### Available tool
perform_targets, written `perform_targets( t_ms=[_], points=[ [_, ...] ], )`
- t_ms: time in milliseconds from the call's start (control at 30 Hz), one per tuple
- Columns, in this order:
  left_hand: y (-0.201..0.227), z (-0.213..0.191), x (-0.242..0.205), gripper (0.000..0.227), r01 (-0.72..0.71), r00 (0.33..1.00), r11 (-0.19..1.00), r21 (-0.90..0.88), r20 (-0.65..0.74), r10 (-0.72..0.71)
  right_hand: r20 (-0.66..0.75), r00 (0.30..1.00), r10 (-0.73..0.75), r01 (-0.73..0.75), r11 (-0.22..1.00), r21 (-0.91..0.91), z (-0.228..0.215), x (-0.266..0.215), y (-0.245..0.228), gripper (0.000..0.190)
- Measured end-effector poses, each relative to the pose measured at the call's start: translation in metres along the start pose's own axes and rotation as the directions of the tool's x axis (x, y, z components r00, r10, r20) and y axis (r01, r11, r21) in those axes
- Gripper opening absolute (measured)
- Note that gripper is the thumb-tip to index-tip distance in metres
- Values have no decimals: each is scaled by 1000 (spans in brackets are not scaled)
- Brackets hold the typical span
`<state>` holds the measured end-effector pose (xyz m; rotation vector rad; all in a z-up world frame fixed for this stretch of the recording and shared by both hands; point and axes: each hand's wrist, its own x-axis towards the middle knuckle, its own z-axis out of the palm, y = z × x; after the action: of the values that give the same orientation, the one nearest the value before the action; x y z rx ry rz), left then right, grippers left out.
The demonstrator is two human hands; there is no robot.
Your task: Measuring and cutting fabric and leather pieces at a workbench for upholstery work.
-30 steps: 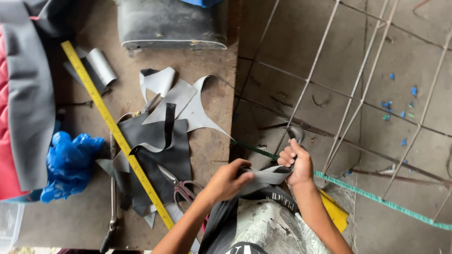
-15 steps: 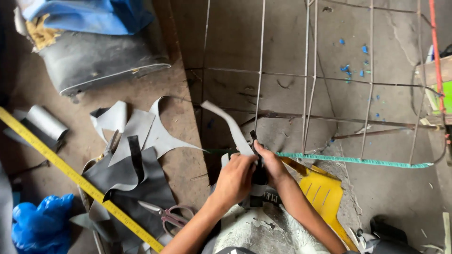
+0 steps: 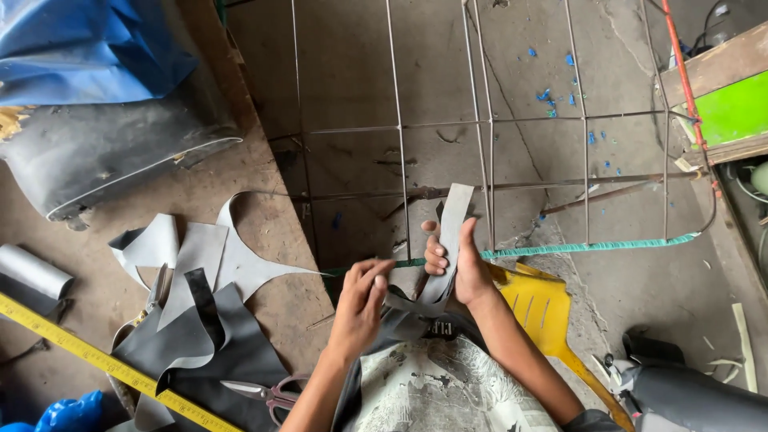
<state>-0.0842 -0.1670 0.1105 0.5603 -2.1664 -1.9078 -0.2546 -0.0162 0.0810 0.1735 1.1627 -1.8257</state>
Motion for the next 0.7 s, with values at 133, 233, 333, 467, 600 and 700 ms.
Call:
perform_targets(
  t_ms=[133,233,333,467,600,700],
  points=[
    [36,1,29,48,14,997,970,-243,77,5,134,986,-100,136,944,-301,11,-13,8,74],
    [35,16,53,50,23,998,978,-206,63,-10,233,969,-82,173,898,-404,-16,-4,37,58],
    [34,14,63,53,106,993,964,-245,80,-88,100,994,-54,94,887,-451,19,-13,20,39],
    [16,-2,55,54,204,977,943,-264,117,-179,142,989,-28,92,880,-466,-6,-16,30,24],
    [-50,-72,11,70,254,951,959,123,-214,-224,-5,998,-60,53,919,-392,5,-46,8,29],
    [-102,-152,-39,83,588,782,656,473,-539,-312,-57,997,-45,24,943,-333,-27,-47,-5,28]
  ],
)
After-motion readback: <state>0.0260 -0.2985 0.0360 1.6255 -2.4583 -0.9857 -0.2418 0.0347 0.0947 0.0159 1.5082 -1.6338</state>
